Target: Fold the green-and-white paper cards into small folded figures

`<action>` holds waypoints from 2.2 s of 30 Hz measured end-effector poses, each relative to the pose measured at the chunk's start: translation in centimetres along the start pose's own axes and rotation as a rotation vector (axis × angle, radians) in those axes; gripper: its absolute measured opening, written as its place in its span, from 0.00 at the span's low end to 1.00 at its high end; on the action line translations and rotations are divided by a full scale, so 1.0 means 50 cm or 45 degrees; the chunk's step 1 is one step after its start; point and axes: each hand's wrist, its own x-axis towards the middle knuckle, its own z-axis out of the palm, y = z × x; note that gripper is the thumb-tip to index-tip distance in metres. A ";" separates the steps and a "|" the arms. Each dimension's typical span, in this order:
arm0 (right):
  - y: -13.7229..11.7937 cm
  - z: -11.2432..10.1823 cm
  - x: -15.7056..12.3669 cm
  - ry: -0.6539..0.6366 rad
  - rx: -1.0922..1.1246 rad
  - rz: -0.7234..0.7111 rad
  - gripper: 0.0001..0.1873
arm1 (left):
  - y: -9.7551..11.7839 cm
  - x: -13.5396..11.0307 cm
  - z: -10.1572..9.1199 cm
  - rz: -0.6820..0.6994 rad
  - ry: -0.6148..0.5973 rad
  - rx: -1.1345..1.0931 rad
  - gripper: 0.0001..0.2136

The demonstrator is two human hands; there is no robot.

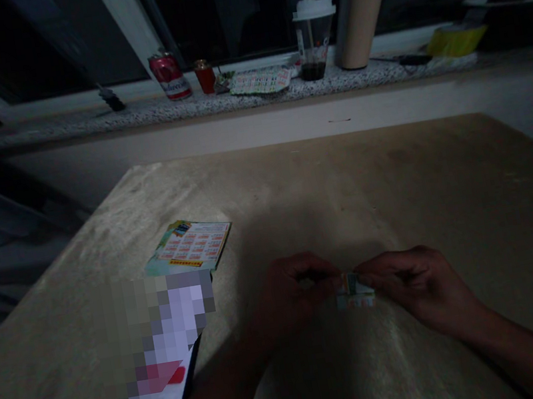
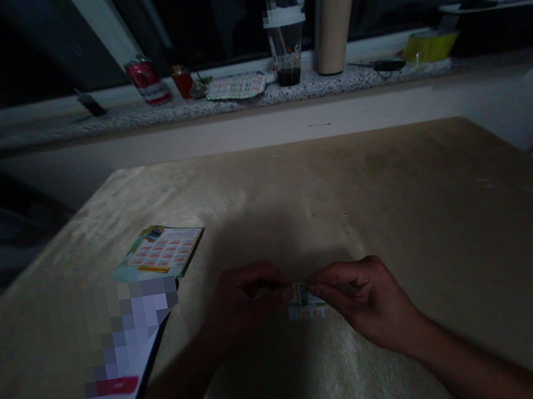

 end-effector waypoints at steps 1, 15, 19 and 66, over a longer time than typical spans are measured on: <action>0.001 0.000 0.002 0.014 0.061 0.038 0.06 | -0.001 0.001 0.001 -0.020 0.004 -0.018 0.05; 0.016 0.011 0.002 0.101 0.497 0.209 0.03 | 0.001 0.001 0.024 -0.230 0.002 -0.033 0.10; 0.015 0.016 0.003 0.021 0.519 0.251 0.05 | 0.000 -0.001 0.020 -0.193 -0.036 -0.037 0.09; 0.008 0.020 -0.009 0.087 -0.249 -0.265 0.05 | 0.005 -0.013 0.017 0.309 -0.004 0.205 0.06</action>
